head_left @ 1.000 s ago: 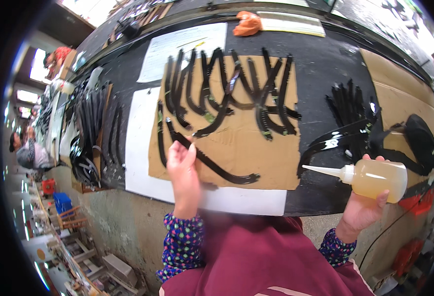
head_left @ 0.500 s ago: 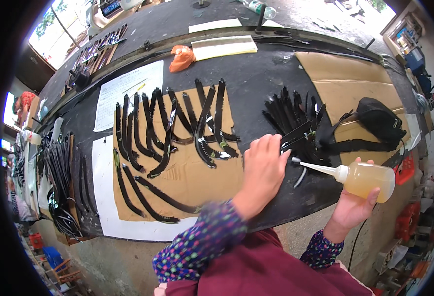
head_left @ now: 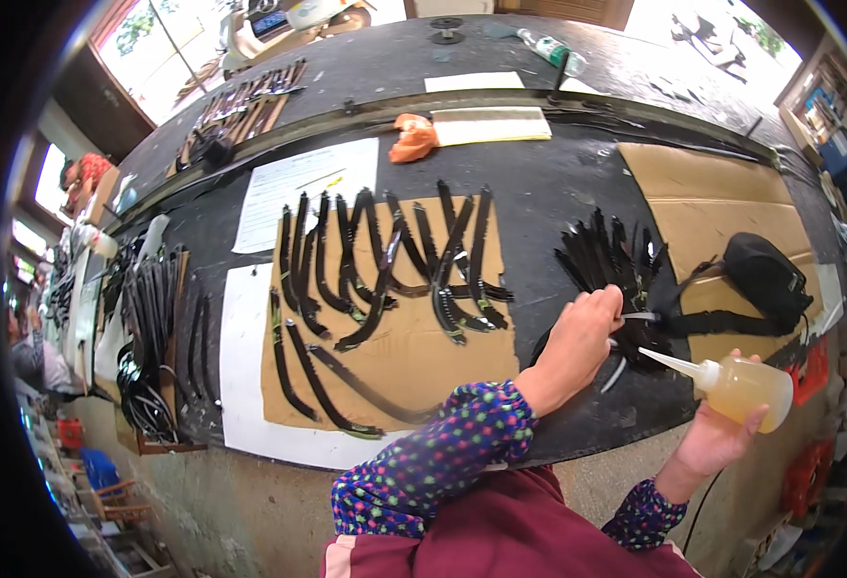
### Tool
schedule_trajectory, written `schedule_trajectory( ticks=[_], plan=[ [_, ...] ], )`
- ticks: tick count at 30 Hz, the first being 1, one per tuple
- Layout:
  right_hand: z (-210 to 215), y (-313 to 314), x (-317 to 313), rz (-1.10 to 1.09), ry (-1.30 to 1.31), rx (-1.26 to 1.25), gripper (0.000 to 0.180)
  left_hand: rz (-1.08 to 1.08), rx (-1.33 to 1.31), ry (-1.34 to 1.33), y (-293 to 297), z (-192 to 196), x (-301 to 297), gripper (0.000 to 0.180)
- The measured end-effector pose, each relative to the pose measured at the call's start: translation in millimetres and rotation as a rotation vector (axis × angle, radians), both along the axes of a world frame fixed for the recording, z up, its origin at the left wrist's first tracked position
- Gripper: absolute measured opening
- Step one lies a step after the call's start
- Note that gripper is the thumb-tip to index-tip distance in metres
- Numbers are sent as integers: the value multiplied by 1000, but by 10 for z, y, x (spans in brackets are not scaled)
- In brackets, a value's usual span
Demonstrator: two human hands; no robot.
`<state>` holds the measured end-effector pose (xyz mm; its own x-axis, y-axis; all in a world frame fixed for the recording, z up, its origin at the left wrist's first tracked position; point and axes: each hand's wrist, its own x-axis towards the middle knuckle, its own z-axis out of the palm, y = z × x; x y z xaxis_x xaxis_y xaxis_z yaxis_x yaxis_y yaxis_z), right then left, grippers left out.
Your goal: Applying glue from a squeeze bottle to various small black shoe components on a workbench.
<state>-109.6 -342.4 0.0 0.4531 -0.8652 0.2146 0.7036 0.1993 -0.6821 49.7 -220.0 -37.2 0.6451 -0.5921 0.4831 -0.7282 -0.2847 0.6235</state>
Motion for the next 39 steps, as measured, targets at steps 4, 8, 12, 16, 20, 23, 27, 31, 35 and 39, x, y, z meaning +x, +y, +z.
schedule_trajectory(
  ticks=[4,8,12,16,20,23,27,31,35,39],
  plan=[
    [-3,-4,-37,74,-76,20,59,-96,-537,838,557,464,94,26],
    [-18,126,62,177,-79,43,60,-83,-628,894,1047,405,267,29],
    [-7,303,205,273,-62,110,62,-133,-855,1127,1130,154,134,32],
    [-33,466,299,434,-2,136,64,-318,-1389,1599,1044,-184,-132,32],
    [-89,550,286,531,30,249,65,-192,-1238,1612,1095,-64,-285,26],
    [-66,587,314,541,55,175,68,-112,-903,1534,1319,185,-326,22],
    [-12,643,381,526,40,76,73,20,-590,1516,1545,466,-421,23],
    [-6,703,420,450,101,-70,78,95,-495,1617,1717,507,-535,31],
    [-13,748,428,463,154,-118,81,61,-489,1677,1815,467,-575,38],
    [-39,766,422,510,152,-122,82,27,-521,1671,1833,439,-594,36]
  ],
)
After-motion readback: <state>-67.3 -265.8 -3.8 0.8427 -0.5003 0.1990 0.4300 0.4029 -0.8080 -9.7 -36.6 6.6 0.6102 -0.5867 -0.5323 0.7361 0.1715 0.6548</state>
